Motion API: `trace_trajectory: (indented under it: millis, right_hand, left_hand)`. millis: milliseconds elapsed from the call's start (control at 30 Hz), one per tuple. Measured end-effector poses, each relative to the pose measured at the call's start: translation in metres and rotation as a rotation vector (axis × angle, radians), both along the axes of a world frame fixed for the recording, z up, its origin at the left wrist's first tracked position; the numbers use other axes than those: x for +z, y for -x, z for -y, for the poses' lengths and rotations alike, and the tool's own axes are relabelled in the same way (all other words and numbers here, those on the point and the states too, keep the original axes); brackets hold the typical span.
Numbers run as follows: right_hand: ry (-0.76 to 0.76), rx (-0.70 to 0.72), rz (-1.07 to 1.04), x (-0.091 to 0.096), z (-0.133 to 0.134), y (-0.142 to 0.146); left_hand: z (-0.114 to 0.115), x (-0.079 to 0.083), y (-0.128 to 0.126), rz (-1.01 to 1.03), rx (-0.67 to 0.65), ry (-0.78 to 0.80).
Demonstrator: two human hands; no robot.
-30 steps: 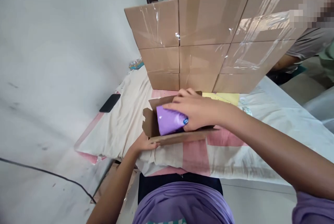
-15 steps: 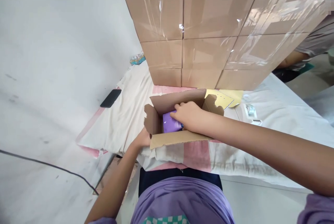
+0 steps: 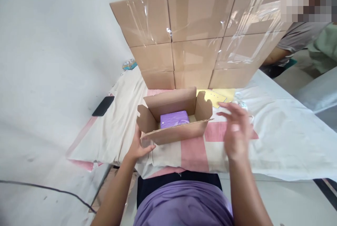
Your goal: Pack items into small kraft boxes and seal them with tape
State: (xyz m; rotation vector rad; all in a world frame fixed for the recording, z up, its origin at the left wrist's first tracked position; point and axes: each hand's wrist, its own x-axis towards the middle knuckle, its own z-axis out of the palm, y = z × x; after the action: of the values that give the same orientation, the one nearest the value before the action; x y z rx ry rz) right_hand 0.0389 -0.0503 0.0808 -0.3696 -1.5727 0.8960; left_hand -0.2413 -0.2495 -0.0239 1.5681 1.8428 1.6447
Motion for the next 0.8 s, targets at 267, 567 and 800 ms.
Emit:
trace_trajectory:
  millis: [267, 567, 800]
  right_hand:
    - [0.022, -0.103, 0.309, -0.045, 0.015, 0.026]
    - [0.121, 0.192, 0.369, -0.024, -0.032, 0.046]
    - [-0.069, 0.059, 0.364, -0.021, -0.027, 0.041]
  left_hand:
    - [-0.035, 0.033, -0.047, 0.037, 0.214, -0.358]
    - [-0.052, 0.043, -0.029, 0.299, 0.112, -0.216]
    - [-0.045, 0.053, -0.027, 0.128, 0.159, -0.138]
